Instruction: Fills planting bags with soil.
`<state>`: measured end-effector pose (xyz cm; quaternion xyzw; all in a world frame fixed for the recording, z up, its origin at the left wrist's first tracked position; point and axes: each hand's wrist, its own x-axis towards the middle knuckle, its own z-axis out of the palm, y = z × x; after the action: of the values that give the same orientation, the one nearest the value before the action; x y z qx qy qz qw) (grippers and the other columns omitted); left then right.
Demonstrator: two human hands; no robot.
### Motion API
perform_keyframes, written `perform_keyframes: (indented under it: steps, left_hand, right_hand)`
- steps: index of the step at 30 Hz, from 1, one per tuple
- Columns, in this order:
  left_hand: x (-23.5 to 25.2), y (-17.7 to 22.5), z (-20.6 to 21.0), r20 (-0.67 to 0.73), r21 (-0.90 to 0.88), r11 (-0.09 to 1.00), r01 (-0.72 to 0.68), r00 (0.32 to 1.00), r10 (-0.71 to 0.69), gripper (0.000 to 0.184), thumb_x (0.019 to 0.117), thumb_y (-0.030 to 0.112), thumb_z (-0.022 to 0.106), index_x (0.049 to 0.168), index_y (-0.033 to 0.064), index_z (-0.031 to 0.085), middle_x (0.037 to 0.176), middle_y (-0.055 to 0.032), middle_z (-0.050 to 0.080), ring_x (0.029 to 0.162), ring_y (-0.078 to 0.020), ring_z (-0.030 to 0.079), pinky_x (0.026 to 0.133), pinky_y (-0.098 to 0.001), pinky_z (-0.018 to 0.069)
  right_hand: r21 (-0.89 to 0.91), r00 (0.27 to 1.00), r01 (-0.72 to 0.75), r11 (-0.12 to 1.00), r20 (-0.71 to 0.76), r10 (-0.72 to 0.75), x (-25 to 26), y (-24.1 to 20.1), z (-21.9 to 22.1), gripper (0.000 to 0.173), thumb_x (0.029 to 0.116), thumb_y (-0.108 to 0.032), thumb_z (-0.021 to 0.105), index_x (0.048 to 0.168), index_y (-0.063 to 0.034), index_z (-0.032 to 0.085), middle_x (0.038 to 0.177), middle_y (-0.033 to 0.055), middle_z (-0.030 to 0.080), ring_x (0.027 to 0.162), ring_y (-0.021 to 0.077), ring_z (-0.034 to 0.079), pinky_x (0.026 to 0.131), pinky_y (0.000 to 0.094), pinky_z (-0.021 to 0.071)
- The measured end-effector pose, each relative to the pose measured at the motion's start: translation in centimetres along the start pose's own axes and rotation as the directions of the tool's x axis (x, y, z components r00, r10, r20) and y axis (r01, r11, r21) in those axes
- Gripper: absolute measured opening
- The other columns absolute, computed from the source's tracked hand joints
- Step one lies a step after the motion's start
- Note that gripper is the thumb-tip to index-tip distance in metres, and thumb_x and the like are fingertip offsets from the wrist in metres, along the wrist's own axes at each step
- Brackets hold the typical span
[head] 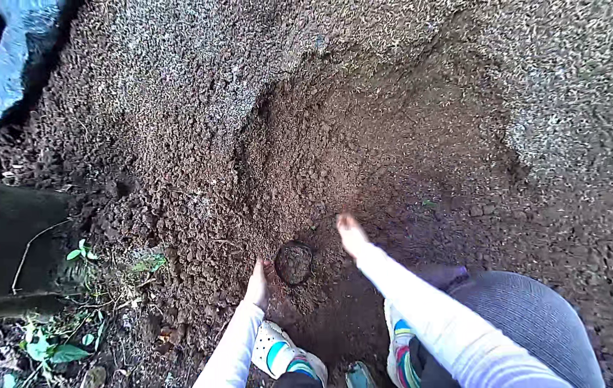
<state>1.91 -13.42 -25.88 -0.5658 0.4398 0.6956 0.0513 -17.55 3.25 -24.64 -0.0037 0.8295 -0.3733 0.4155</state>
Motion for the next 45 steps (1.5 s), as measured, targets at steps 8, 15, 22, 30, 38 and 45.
perform_keyframes:
  steps: [8,15,22,30,38,45]
  left_hand:
    - [5.3,6.3,3.8,0.066,0.497,0.860,0.118,0.983,-0.173,0.059,0.1118,0.050,0.029,0.138,0.0043,0.055,0.125,-0.0227,0.063,0.109,-0.0364,0.063,0.087,-0.0590,0.0514]
    - [6.1,5.5,4.1,0.033,0.596,0.775,0.212,0.957,-0.287,0.048,0.1115,0.044,0.032,0.135,0.0093,0.057,0.119,-0.0156,0.065,0.103,-0.0279,0.064,0.082,-0.0518,0.0538]
    - [5.3,6.0,6.2,0.079,0.743,0.662,0.092,0.971,-0.224,0.044,0.1136,0.030,0.025,0.126,0.0043,0.059,0.112,-0.0097,0.064,0.101,-0.0161,0.061,0.088,-0.0372,0.0504]
    - [4.1,4.9,6.9,0.045,0.800,0.588,0.117,0.966,-0.254,0.064,0.1119,0.050,0.016,0.160,0.0125,0.034,0.162,-0.0136,0.041,0.147,-0.0245,0.043,0.120,-0.0476,0.0352]
    - [4.2,7.8,7.6,0.197,0.890,0.456,-0.010,0.910,-0.365,0.066,0.1081,0.061,0.016,0.161,0.0263,0.036,0.161,-0.0045,0.044,0.147,-0.0214,0.044,0.120,-0.0501,0.0353]
    - [0.1,6.6,3.8,0.346,0.540,0.836,-0.101,0.932,-0.110,0.087,0.0927,0.043,0.065,0.164,0.0200,0.022,0.161,-0.0119,0.041,0.132,-0.0290,0.058,0.094,-0.0516,0.0577]
  right_hand:
    - [0.736,0.734,-0.633,0.241,0.471,0.489,-1.5,3.7,11.2,0.059,0.1129,-0.046,0.023,0.158,-0.0095,0.030,0.148,0.0271,0.047,0.122,0.0405,0.059,0.095,0.0558,0.0512]
    - [0.697,0.659,-0.696,0.174,0.525,0.538,0.9,3.3,12.6,0.066,0.1107,-0.054,0.018,0.152,-0.0075,0.040,0.144,0.0279,0.050,0.124,0.0440,0.055,0.091,0.0641,0.0472]
    - [0.707,0.700,-0.661,0.253,0.459,0.547,1.4,3.3,12.4,0.058,0.1139,-0.038,0.022,0.141,0.0041,0.051,0.140,0.0283,0.053,0.127,0.0408,0.054,0.100,0.0615,0.0459]
    - [0.358,0.755,-0.653,0.668,0.384,0.532,-0.2,1.2,10.3,0.050,0.1146,-0.018,0.020,0.150,0.0117,0.039,0.154,0.0299,0.044,0.146,0.0372,0.043,0.120,0.0477,0.0341]
    - [0.796,0.699,-0.600,0.077,0.475,0.535,-1.6,0.3,11.3,0.055,0.1143,-0.034,0.023,0.146,0.0057,0.044,0.144,0.0286,0.050,0.130,0.0392,0.051,0.104,0.0576,0.0438]
    - [0.563,0.859,-0.510,0.650,0.361,0.362,-1.3,1.9,8.5,0.069,0.1098,-0.057,0.019,0.160,-0.0118,0.032,0.157,0.0278,0.040,0.138,0.0483,0.047,0.101,0.0717,0.0445]
